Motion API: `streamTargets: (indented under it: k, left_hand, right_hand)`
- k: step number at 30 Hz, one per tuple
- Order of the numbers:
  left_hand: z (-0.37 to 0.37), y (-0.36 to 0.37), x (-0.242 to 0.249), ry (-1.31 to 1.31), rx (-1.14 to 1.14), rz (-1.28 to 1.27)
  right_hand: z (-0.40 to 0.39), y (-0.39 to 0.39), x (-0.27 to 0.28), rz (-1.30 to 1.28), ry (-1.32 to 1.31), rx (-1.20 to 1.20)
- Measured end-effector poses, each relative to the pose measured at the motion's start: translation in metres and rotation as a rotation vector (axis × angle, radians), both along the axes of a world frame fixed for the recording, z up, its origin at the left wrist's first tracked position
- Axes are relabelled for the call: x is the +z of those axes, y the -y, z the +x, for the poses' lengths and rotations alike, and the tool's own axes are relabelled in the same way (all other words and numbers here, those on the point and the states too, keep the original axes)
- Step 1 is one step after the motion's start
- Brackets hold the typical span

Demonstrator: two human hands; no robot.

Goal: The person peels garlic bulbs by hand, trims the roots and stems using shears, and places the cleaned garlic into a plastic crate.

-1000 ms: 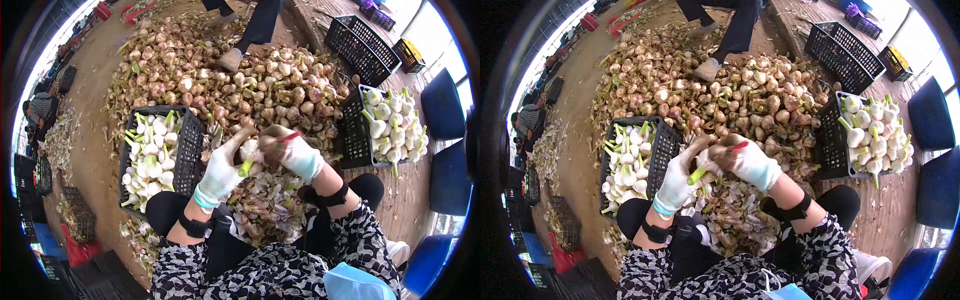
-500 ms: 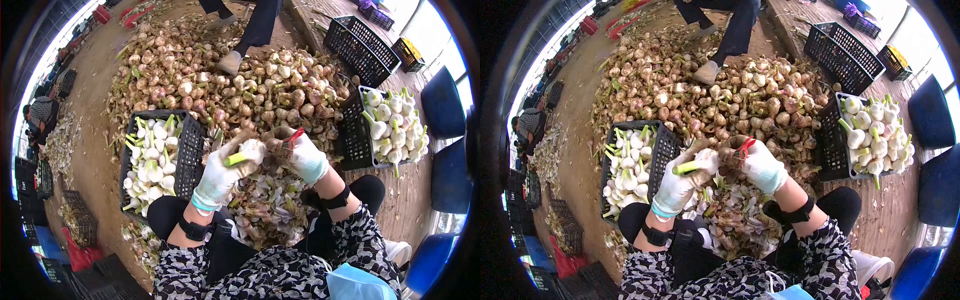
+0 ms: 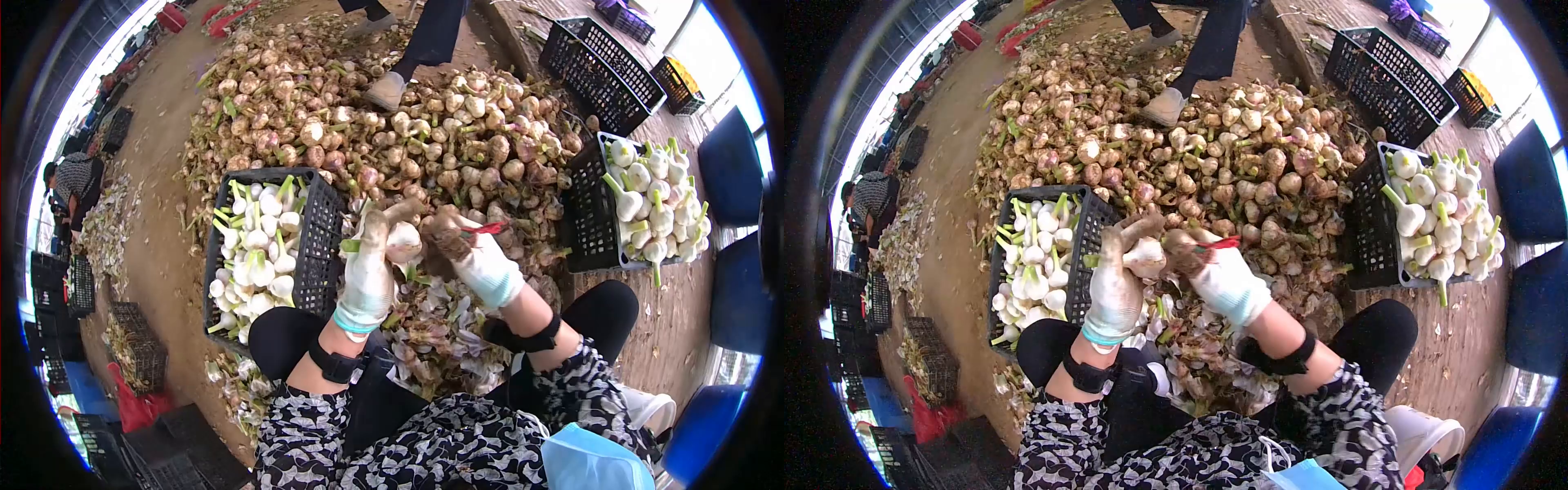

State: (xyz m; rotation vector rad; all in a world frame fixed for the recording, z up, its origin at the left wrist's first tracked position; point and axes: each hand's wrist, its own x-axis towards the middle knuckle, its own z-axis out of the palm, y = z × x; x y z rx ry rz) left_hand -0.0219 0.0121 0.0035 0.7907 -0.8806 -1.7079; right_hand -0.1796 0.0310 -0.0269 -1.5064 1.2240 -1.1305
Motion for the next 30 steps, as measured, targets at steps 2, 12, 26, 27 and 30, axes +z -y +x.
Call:
streamTargets:
  k: [2, 12, 26, 27, 30]
  left_hand:
    - [-0.004, -0.002, 0.006, 0.276, 0.094, -0.104]
    - [0.001, 0.004, -0.009, 0.082, 0.129, -0.004]
    - [-0.004, 0.001, -0.012, -0.291, 0.153, 0.069]
    - [0.0, 0.003, -0.015, -0.286, 0.177, 0.056]
    - [0.002, 0.004, -0.006, -0.372, 0.144, 0.082]
  right_hand:
    - [0.017, 0.009, 0.006, 0.133, 0.107, 0.013]
    - [0.037, -0.002, 0.018, 0.045, 0.038, -0.186]
    - [0.07, 0.014, -0.018, -0.347, -1.02, -0.372]
    - [0.057, 0.017, -0.015, -0.338, -0.984, -0.202]
    - [0.051, 0.031, -0.044, 0.082, -0.068, -0.461]
